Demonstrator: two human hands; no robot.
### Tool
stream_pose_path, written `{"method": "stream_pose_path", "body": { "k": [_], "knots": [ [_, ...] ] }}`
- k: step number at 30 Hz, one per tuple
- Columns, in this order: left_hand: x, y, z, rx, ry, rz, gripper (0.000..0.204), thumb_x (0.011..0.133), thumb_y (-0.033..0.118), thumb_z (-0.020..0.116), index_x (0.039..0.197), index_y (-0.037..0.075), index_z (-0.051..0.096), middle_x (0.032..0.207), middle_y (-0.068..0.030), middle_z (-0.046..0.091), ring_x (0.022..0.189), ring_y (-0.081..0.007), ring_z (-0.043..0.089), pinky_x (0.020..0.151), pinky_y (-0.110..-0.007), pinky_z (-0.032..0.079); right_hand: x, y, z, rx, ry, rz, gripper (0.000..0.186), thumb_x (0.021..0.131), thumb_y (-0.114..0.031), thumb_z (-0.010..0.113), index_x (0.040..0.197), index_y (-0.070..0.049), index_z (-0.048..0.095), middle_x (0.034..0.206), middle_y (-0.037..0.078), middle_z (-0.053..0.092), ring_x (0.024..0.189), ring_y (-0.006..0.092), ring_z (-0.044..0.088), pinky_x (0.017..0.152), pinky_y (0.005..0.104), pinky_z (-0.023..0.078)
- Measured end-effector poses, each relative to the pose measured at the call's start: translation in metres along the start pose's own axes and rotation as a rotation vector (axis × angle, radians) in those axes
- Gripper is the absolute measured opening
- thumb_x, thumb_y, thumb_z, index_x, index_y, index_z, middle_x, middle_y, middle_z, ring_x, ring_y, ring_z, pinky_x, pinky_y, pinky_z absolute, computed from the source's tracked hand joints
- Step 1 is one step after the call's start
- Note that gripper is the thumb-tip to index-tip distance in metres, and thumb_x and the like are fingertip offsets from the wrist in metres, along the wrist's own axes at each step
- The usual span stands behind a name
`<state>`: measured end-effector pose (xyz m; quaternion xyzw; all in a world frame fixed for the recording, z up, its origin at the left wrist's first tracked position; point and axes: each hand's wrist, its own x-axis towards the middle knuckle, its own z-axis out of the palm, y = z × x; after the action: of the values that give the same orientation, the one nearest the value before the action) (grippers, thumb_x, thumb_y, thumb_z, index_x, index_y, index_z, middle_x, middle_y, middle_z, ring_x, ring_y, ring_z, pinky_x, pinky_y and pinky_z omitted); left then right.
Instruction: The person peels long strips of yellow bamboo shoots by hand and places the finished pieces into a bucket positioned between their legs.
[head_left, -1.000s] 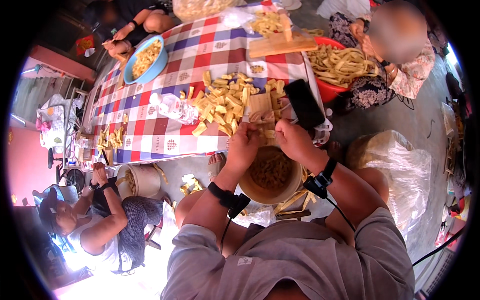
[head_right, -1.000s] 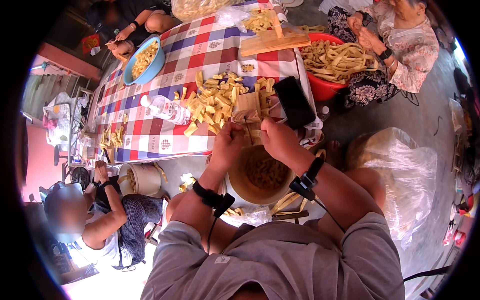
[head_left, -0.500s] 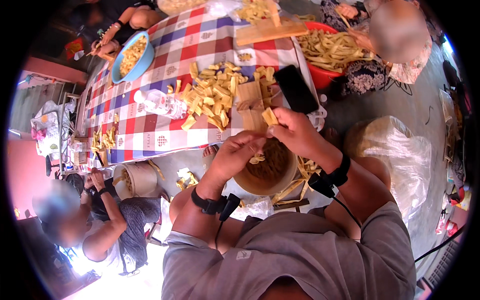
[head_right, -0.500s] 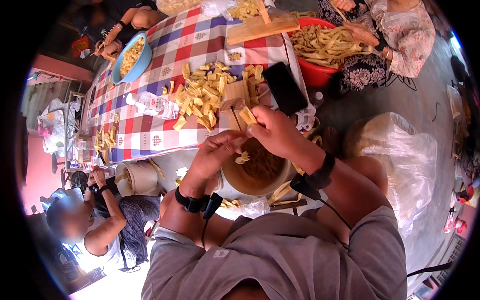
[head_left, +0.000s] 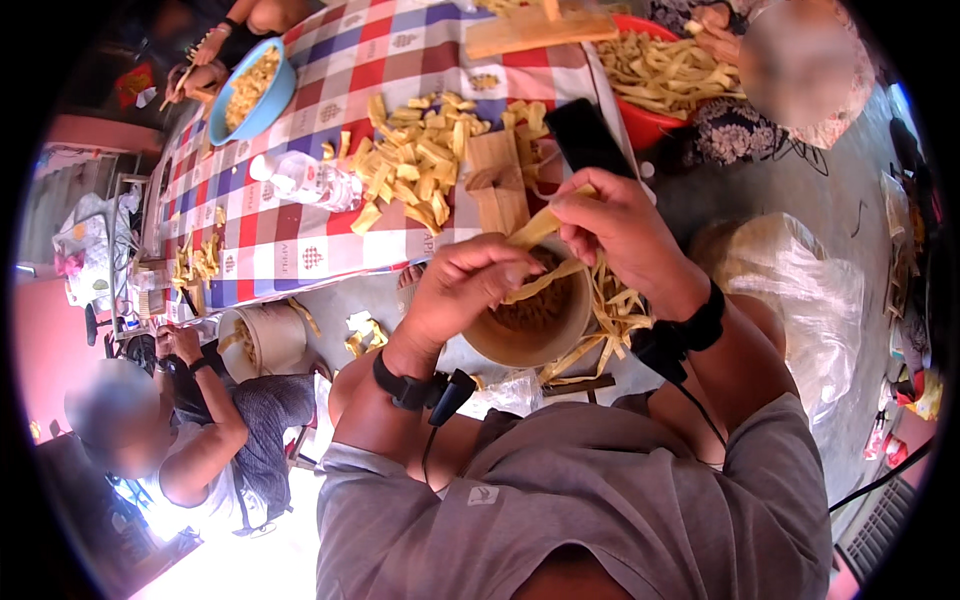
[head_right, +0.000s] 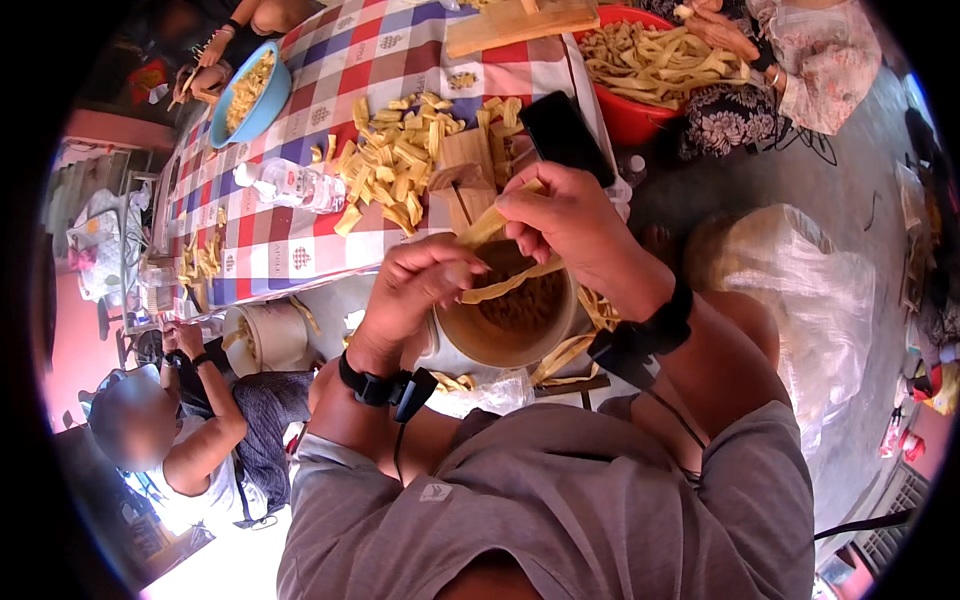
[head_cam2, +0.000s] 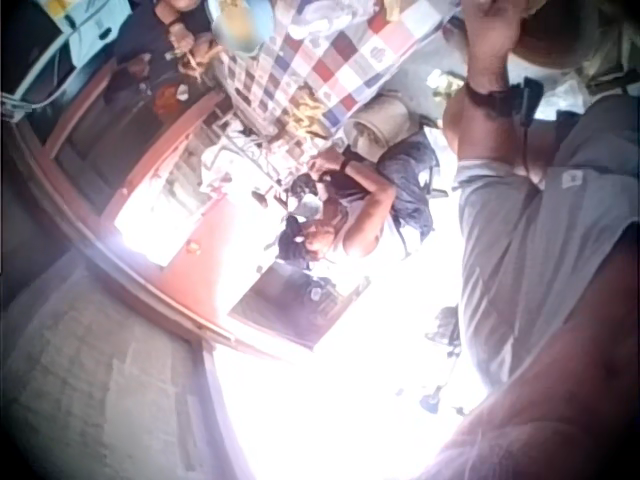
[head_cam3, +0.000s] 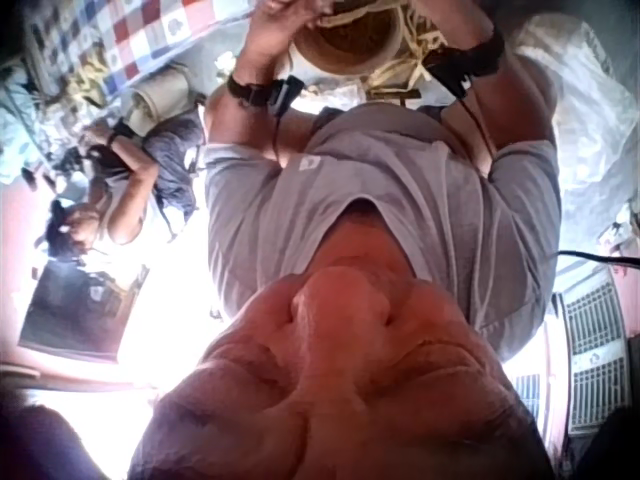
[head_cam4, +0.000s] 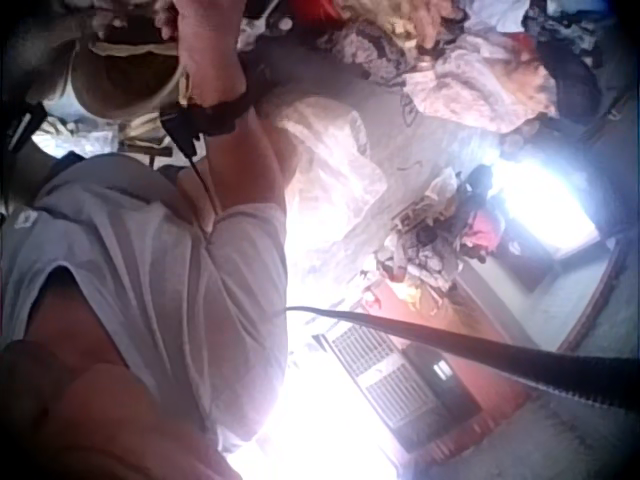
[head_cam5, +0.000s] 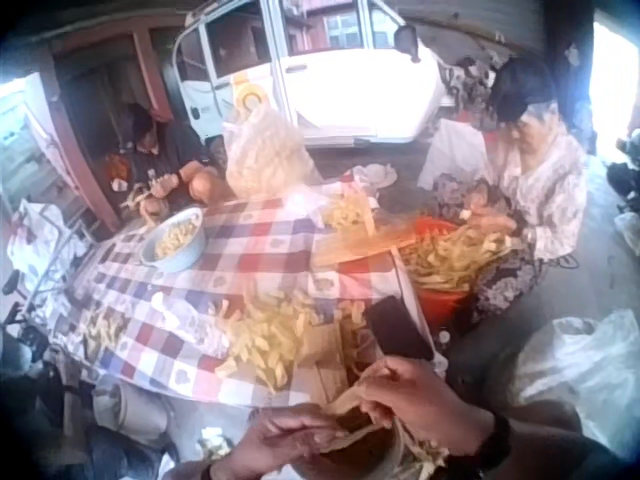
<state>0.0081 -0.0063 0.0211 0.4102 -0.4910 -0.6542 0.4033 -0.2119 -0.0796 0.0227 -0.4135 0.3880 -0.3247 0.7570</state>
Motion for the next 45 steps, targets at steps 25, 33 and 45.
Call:
{"method": "stream_pose_path", "body": {
  "k": [25,33,45],
  "knots": [
    [0.0,0.001,-0.002,-0.233,-0.065,-0.002,0.03,0.092,0.01,0.052,0.11,-0.008,0.067,0.148,-0.0192,0.042,0.127,-0.0263,0.051,0.109,-0.037,0.036,0.01,0.045,0.028,-0.379,-0.162,-0.247,0.02,0.101,-0.02,0.053,0.103,0.0,0.056,0.082,0.006,0.061,0.073,0.0121,0.057,0.066,0.0264,0.049],
    [-0.006,0.001,-0.005,0.088,-0.004,0.136,0.03,0.094,0.011,0.057,0.121,0.005,0.067,0.148,-0.0146,0.042,0.132,-0.0266,0.045,0.111,-0.038,0.032,-0.002,0.004,0.023,-0.021,-0.219,0.313,0.025,0.101,-0.024,0.051,0.109,-0.002,0.058,0.065,0.007,0.059,0.043,0.0133,0.053,0.041,0.0257,0.045],
    [0.004,-0.002,-0.004,0.928,0.051,0.562,0.032,0.09,0.018,0.067,0.122,0.016,0.067,0.134,-0.0131,0.054,0.121,-0.033,0.051,0.103,-0.043,0.037,-0.007,0.017,0.016,0.23,-0.491,0.531,0.03,0.102,-0.032,0.043,0.104,-0.007,0.061,0.06,0.008,0.058,0.042,0.0154,0.054,0.037,0.028,0.042]
  ]
}}
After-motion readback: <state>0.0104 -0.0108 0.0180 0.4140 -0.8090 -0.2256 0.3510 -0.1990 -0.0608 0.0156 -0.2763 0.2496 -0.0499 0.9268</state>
